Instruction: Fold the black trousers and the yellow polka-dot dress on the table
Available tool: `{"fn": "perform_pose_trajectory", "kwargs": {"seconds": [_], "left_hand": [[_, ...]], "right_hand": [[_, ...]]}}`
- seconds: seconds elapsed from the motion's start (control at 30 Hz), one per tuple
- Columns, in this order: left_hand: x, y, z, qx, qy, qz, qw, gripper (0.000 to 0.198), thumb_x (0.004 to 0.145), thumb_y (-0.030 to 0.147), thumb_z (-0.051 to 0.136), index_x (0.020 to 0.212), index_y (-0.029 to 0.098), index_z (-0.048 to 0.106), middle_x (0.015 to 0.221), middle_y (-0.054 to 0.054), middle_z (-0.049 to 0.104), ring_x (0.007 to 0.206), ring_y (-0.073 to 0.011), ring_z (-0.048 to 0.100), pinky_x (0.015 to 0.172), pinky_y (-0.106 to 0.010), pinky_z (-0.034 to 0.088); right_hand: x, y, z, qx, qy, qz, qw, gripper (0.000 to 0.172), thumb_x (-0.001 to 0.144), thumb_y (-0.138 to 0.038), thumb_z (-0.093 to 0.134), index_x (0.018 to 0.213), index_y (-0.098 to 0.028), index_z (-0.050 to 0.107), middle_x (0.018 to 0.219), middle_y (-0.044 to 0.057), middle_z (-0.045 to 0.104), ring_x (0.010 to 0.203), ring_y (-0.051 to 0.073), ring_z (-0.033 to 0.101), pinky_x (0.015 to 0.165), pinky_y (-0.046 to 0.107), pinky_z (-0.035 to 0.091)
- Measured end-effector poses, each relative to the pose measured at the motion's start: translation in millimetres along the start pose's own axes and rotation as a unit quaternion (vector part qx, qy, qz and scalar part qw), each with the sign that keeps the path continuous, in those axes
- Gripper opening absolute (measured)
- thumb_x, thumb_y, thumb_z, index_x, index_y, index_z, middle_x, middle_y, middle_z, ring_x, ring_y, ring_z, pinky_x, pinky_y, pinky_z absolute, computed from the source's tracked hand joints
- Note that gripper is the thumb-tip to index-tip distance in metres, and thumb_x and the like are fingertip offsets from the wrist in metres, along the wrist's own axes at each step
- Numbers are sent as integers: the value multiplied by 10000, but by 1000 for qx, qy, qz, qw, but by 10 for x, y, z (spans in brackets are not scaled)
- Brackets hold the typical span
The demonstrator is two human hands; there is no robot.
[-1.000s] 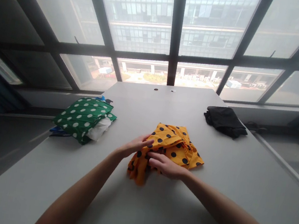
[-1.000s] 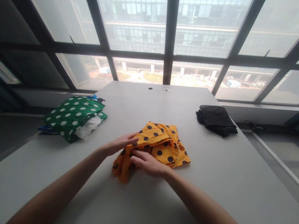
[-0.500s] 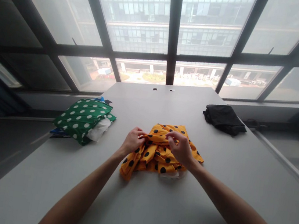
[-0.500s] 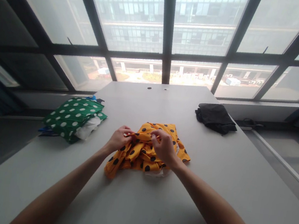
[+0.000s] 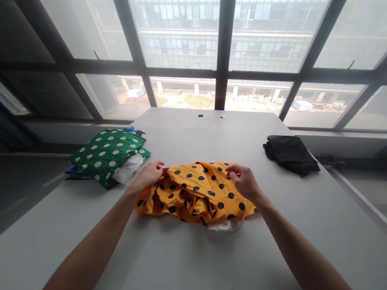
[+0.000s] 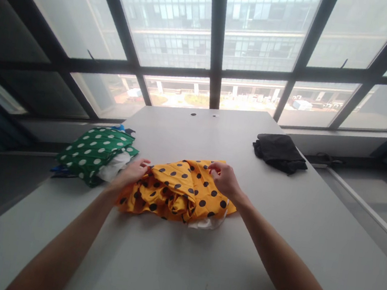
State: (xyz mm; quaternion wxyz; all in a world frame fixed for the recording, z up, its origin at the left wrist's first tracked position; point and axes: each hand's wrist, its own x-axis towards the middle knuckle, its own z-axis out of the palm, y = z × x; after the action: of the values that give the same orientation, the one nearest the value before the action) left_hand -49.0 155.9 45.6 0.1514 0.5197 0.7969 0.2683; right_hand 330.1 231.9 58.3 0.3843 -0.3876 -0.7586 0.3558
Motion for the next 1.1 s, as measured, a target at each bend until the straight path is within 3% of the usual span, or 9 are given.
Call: {"fn": "perform_pose_trajectory", "kwargs": {"seconds": [0.1,0.23,0.37,0.47,0.57,0.63,0.87,0.97,1.1], "left_hand": [[-88,177,-35,17,0,169,986,508,798,208,612,1301,163,669,1288,-122,693,1193,-271,662,1079,-405,515],[-370,516,70,-11,-135,372,918,696,845,204,654,1524,290,528,1572,-64,505,1460,-264,467,1258,-434,344],[-574,695,258,7,-203,406,891,823,841,152,646,1611,325,413,1628,-27,455,1504,-284,399,1278,-483,308],[-528,644,338,12,-182,382,906,733,816,65,557,1498,330,586,1428,-34,635,1300,-265,589,1164,-434,451],[-357,465,308,-9,-163,343,925,559,794,48,503,1201,285,802,1125,-42,733,1019,-212,690,993,-336,549],[-224,305,230,-31,-160,309,937,478,773,84,531,1098,254,838,1074,-49,742,970,-206,703,952,-310,564],[25,-108,15,-70,-107,231,965,388,786,214,547,1035,211,844,1194,-87,741,1082,-236,713,1010,-355,569],[-4,-78,7,-38,-122,276,953,462,797,182,574,1203,202,794,1334,-107,696,1208,-261,674,1097,-390,518],[-110,75,-9,57,-164,365,915,651,818,114,647,1445,293,644,1570,-90,525,1456,-302,477,1235,-489,348]], "right_hand": [[-28,3,-89,-81,-153,-27,985,280,847,-166,552,960,-206,805,873,37,769,770,180,672,745,283,511],[-70,47,-220,-161,-336,-40,927,302,832,-218,645,1082,-221,816,1059,74,745,929,225,677,865,310,516],[-106,93,-307,-216,-435,-12,874,876,652,-443,874,1475,-287,619,1422,112,573,1315,359,526,1105,423,433],[-143,79,-305,-236,-453,12,860,1103,540,-480,928,1556,-357,516,1533,88,465,1430,400,402,1180,464,353],[-181,36,-262,-256,-444,18,859,1131,506,-417,931,1557,-349,517,1527,92,458,1440,417,373,1200,490,322],[-196,11,-237,-262,-445,12,856,1125,512,-375,917,1561,-329,514,1521,100,463,1435,419,376,1206,500,315],[-202,34,-219,-272,-444,-13,854,1070,554,-301,868,1561,-338,511,1502,91,487,1372,392,445,1190,496,341],[-204,66,-214,-263,-434,-23,861,1026,562,-323,875,1534,-339,548,1479,85,513,1348,382,479,1157,465,386],[-187,80,-223,-245,-425,-35,871,926,590,-289,857,1482,-303,606,1429,91,560,1293,350,534,1104,416,436]]}}
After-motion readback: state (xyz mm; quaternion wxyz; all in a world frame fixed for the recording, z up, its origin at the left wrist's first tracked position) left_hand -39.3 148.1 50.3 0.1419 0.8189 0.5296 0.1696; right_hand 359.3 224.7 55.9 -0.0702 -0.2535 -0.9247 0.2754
